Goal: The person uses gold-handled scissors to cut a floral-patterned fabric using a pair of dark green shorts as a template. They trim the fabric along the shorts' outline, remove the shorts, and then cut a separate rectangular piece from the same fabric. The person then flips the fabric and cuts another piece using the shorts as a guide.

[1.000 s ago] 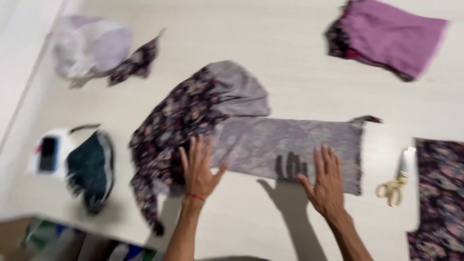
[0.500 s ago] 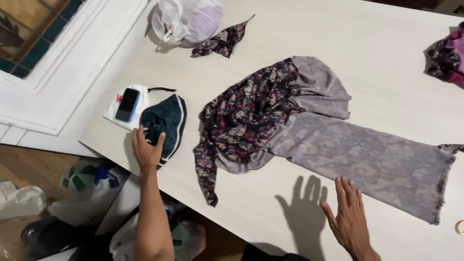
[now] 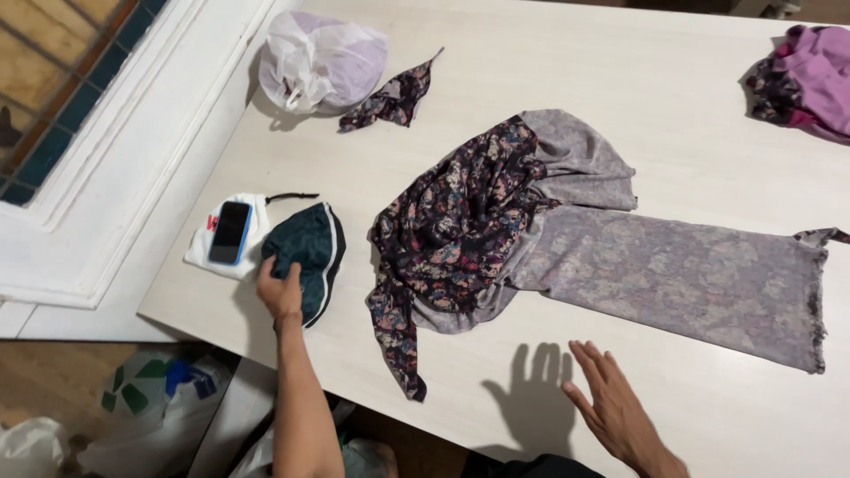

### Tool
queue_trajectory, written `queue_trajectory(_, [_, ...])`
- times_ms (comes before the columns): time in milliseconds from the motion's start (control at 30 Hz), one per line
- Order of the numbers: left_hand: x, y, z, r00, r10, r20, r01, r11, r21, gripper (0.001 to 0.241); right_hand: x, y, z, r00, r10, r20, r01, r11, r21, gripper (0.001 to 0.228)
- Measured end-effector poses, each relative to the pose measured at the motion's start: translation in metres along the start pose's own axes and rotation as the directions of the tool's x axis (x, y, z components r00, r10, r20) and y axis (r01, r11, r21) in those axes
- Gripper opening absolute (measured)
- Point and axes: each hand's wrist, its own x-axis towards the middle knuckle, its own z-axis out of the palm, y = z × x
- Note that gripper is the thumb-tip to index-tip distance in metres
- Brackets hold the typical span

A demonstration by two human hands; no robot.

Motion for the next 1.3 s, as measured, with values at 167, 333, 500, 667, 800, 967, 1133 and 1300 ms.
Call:
queue_trajectory(167, [-0.061, 0.103, -0.061, 0.996, 0.043, -0.074, -0.068, 0.925, -0.374, 0.038, 0.011, -0.038, -0.022, 0.938, 0.186, 0.294, -0.252, 0.946, 0.205, 0.066])
queue_trajectory(333, [-0.131, 0.080, -0.054, 0.928, 0.317, -0.193, -0.370, 0.838, -0.401, 0.062, 0.028, -0.085, -0.056, 0.965, 0.137, 0.225, -0.233, 0.840, 0.490, 0.051])
queue_trajectory(500, [-0.261, 0.126, -0.012, 0.924, 0.379, 0.050, -0.312, 0.823, -0.476, 0.081, 0.032, -0.081, -0.064, 0.976, 0.019, -0.218, 0.186, 0.457, 0.870, 0.054])
queue_trajectory(667, [-0.379, 0.258, 0.018, 0.285, 0.946, 0.155, -0.646, 0.309, -0.698, 0.044, 0.013, -0.020, -0.087, 0.865, 0.475, -0.161, 0.151, 0.060, 0.987, 0.044])
queue_trajectory(800, [-0.416, 0.286, 0.031, 0.110, 0.939, 0.325, -0.690, 0.307, -0.655, 0.030, -0.019, 0.001, -0.131, 0.800, 0.577, -0.167, 0.029, 0.241, 0.970, 0.027])
queue_trajectory(967, [-0.422, 0.307, 0.048, 0.153, 0.945, 0.291, -0.670, 0.315, -0.672, 0.043, -0.062, 0.037, -0.148, 0.868, 0.442, -0.225, 0.001, 0.452, 0.892, 0.010])
queue_trajectory(1133, [-0.421, 0.320, 0.100, -0.037, 0.827, 0.561, -0.460, 0.485, -0.744, 0.077, -0.093, 0.060, -0.177, 0.945, 0.281, -0.167, 0.008, 0.490, 0.872, 0.027])
queue_trajectory(1300, [-0.447, 0.320, 0.144, -0.212, 0.842, 0.497, -0.392, 0.392, -0.832, 0.059, -0.113, 0.068, -0.233, 0.956, 0.065, -0.286, 0.184, 0.628, 0.757, 0.026])
